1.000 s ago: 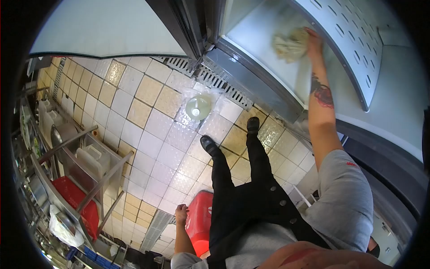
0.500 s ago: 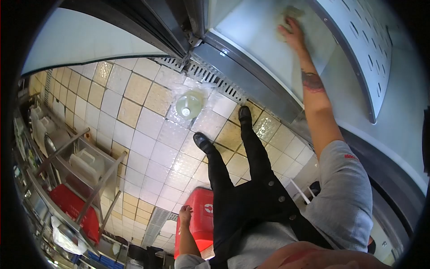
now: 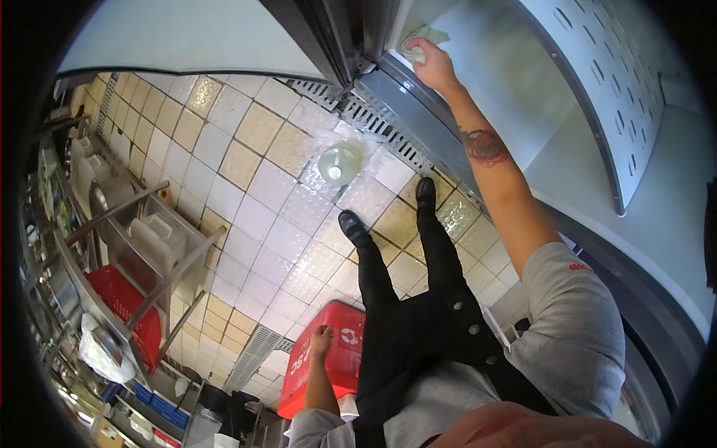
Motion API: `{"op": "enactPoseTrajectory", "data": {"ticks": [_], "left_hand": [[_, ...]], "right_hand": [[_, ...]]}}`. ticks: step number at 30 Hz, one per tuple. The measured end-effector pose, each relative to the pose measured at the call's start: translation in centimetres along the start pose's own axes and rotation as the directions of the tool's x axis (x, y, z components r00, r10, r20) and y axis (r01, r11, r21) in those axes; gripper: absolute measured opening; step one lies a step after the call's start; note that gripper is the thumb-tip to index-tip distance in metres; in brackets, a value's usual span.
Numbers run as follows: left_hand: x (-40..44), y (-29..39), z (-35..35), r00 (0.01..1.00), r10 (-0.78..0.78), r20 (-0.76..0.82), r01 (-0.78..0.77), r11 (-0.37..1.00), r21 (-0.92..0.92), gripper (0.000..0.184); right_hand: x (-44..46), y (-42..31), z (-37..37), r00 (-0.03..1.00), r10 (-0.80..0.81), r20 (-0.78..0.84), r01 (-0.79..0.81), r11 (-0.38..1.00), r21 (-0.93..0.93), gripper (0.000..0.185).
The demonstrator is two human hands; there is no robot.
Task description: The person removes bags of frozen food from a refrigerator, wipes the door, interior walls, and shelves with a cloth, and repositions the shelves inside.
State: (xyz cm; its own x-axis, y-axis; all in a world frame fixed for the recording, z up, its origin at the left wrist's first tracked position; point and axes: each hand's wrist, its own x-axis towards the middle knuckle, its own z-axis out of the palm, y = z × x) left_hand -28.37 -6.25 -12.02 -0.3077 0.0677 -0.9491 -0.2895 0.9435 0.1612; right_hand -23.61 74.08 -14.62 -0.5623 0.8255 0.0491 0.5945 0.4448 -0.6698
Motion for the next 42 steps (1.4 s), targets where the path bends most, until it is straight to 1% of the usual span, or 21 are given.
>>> {"op": "enactPoseTrajectory", "data": {"ticks": [2, 3, 5, 10, 12, 13, 15, 16, 17, 18, 20, 21, 23, 24, 26, 29, 31, 32, 36, 39, 42], "left_hand": [[0.0, 0.1, -0.3, 0.999, 0.030, -0.019, -0.031, 0.999, -0.025, 0.030], [-0.6, 1.2, -0.2, 0.999, 0.023, -0.028, -0.025, 0.997, -0.073, 0.030], [-1.5, 1.9, -0.5, 0.999, 0.013, -0.043, -0.018, 0.992, -0.124, 0.030], [-2.2, 1.1, -2.2, 0.993, -0.040, -0.114, 0.027, 0.993, -0.118, 0.025], [-2.2, 2.5, -2.8, 0.994, 0.002, -0.110, 0.000, 1.000, 0.020, 0.026], [-2.0, 3.4, -2.8, 0.994, 0.023, -0.107, -0.014, 0.996, 0.088, 0.026], [0.4, 6.0, -2.3, 0.961, 0.269, -0.062, -0.214, 0.867, 0.450, 0.027], [2.0, 7.7, -1.8, 0.928, 0.373, -0.008, -0.292, 0.739, 0.607, 0.028], [4.5, 9.9, -0.6, 0.850, 0.525, 0.026, -0.434, 0.673, 0.600, 0.030], [4.4, 16.2, 0.9, 0.799, 0.600, 0.024, -0.503, 0.647, 0.572, 0.031], [7.5, 27.4, 4.4, 0.543, 0.837, 0.063, -0.684, 0.397, 0.611, 0.033], [6.2, 35.7, 6.0, 0.583, 0.804, 0.118, -0.671, 0.394, 0.628, 0.034], [5.1, 48.6, 9.3, 0.303, 0.938, 0.166, -0.804, 0.158, 0.573, 0.038], [5.5, 53.6, 11.3, 0.092, 0.983, 0.160, -0.823, -0.016, 0.568, 0.039], [3.2, 63.0, 14.4, -0.100, 0.966, 0.238, -0.863, -0.203, 0.463, 0.034], [4.8, 69.9, 18.5, 0.010, 0.934, 0.358, -0.666, -0.261, 0.699, 0.029], [6.3, 71.8, 20.1, 0.143, 0.917, 0.373, -0.463, -0.272, 0.844, 0.029], [7.0, 72.3, 20.4, 0.299, 0.875, 0.381, -0.437, -0.229, 0.870, 0.029], [8.9, 71.6, 20.7, 0.132, 0.903, 0.409, -0.230, -0.374, 0.899, 0.029], [8.3, 72.3, 20.8, 0.178, 0.876, 0.448, -0.219, -0.409, 0.886, 0.028], [6.1, 73.4, 21.7, 0.322, 0.863, 0.390, -0.168, -0.353, 0.920, 0.027]], "right_hand": [[1.0, -1.0, -1.2, 0.932, 0.239, 0.272, -0.288, 0.945, 0.158, 0.044], [1.3, -0.8, -1.4, 0.915, 0.224, 0.336, -0.348, 0.859, 0.375, 0.043], [1.6, -0.2, -2.1, 0.882, 0.149, 0.447, -0.451, 0.541, 0.710, 0.042], [-3.1, 0.2, -6.6, 0.927, 0.326, 0.184, -0.205, 0.030, 0.978, 0.046], [-6.0, 0.3, -9.9, 0.878, 0.464, 0.118, -0.206, 0.144, 0.968, 0.047], [-7.4, 0.5, -11.1, 0.869, 0.464, 0.168, -0.335, 0.303, 0.893, 0.047], [-9.9, 1.6, -12.0, 0.827, 0.498, 0.260, -0.538, 0.571, 0.620, 0.048], [-10.9, 2.5, -10.4, 0.917, 0.388, 0.086, -0.388, 0.825, 0.411, 0.048], [-12.6, 4.0, -7.8, 0.974, 0.222, -0.042, -0.215, 0.968, 0.131, 0.048], [-13.4, 4.6, -6.3, 0.994, 0.017, -0.110, -0.036, 0.983, -0.181, 0.049], [-12.1, 2.1, -4.6, 0.990, 0.098, -0.101, -0.110, 0.987, -0.119, 0.049], [-11.5, 0.5, -3.7, 0.985, 0.143, -0.095, -0.151, 0.985, -0.085, 0.049], [-8.8, -0.5, -2.3, 0.993, 0.073, -0.091, -0.077, 0.996, -0.036, 0.047], [-7.5, -0.8, -1.9, 0.997, 0.032, -0.067, -0.033, 0.999, -0.014, 0.045], [-5.1, -0.9, -1.4, 0.998, -0.057, -0.028, 0.058, 0.998, 0.031, 0.041], [-4.1, 0.2, -1.5, 0.992, 0.084, 0.094, -0.068, 0.985, -0.160, 0.032], [-7.3, 0.8, -2.9, 0.999, -0.001, -0.041, -0.006, 0.985, -0.172, 0.025], [-9.6, 0.9, -4.3, 0.996, 0.002, -0.086, -0.014, 0.990, -0.138, 0.024], [-20.0, 3.6, -7.8, 0.915, 0.329, -0.233, -0.382, 0.893, -0.239, 0.029], [-24.2, 4.1, -8.6, 0.834, 0.260, -0.486, -0.447, 0.835, -0.321, 0.037], [-23.2, 4.4, -8.1, 0.785, 0.359, -0.504, -0.534, 0.806, -0.257, 0.044]]}}
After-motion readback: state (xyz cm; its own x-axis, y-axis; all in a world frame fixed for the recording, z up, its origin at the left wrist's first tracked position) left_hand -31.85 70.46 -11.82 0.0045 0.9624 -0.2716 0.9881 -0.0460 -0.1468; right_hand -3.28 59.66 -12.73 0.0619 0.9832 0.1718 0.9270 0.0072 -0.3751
